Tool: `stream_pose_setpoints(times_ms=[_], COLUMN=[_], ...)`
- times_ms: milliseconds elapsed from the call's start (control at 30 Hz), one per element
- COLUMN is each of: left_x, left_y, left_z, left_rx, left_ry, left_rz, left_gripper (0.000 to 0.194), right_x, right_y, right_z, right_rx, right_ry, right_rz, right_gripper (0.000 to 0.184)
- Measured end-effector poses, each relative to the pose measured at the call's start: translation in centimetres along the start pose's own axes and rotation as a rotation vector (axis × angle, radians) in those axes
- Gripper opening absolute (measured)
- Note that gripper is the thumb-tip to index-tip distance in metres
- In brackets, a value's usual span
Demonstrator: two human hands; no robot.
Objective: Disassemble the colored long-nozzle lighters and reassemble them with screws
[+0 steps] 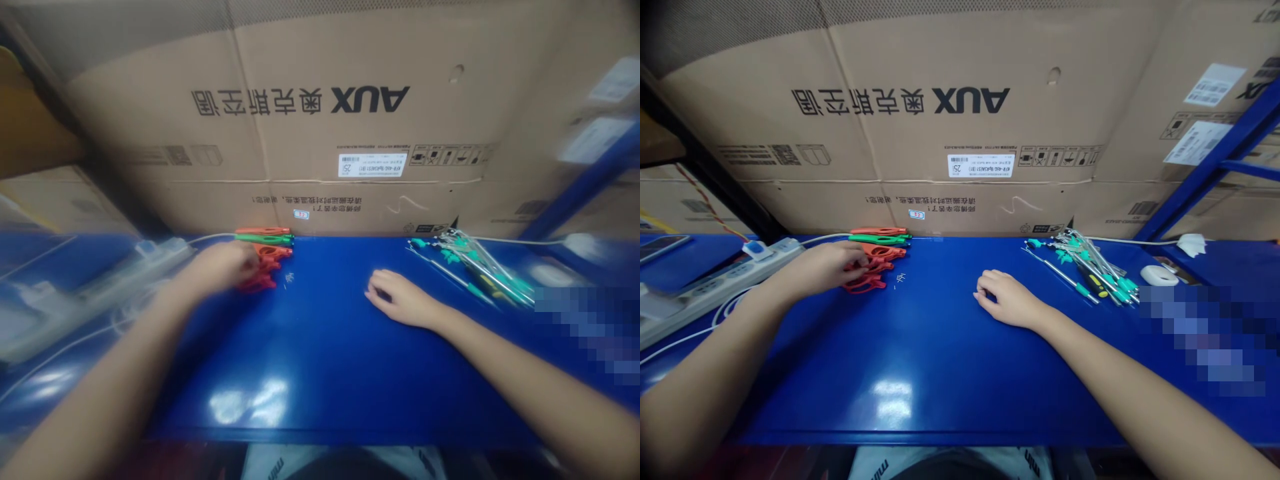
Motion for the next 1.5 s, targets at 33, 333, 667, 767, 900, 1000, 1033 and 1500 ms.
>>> stream_pose_setpoints(times_ms=[33, 333, 667, 767, 900, 1000, 1033, 1500], left_x=[0.0, -1.4, -1.0, -0.7, 0.0, 0.2, 0.2, 2.8], left_y=[-0.8, -15.7, -15.7, -14.4, -10.6, -7.3, -6.5, -15.2], left_z=[0.2, -5.3, -6.9, -6.3, -4.7, -4.0, -3.8, -7.8], left_rx=[0.067, 0.082, -0.307, -0.324, -0.284, -0.148, -0.127, 0.024], left_ry=[-0.009, -0.097, -0.064, -0.073, -0.107, -0.020, 0.001, -0.146], left_rz=[-0.014, -0.385, -0.420, -0.398, -0.279, -0.178, -0.158, -0.238], left_gripper=[0.027, 0.028, 0.028, 0.039, 0.051, 0.061, 0.063, 0.036], right_x=[-0.1, -1.1, -1.1, -1.4, -1.6, -1.5, -1.4, -2.3], right_y=[0.2, 6.3, 4.5, 4.0, 3.5, 3.1, 3.0, -5.3], right_z=[0.2, 1.0, 0.4, 1.0, 1.2, 1.6, 2.0, 3.4], right_rx=[-0.001, -0.062, 0.044, 0.009, -0.006, 0.111, 0.174, 0.809], right_ry=[-0.020, -0.208, 0.101, 0.114, 0.153, 0.112, 0.066, -0.574], right_rz=[-0.005, 0.313, 0.271, 0.263, 0.239, 0.204, 0.189, -0.427], right_gripper=[0.017, 0.029, 0.011, 0.017, 0.021, 0.018, 0.018, 0.047])
Point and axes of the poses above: each hand's wrist, its own x-axis towards the middle knuckle, its own z-axis out of the back of the hand, y = z × x, the point moved 8 cm from there along x, towards the middle knuckle, and after that the axes turned 3 degrees about y, right-handed, at the moved point
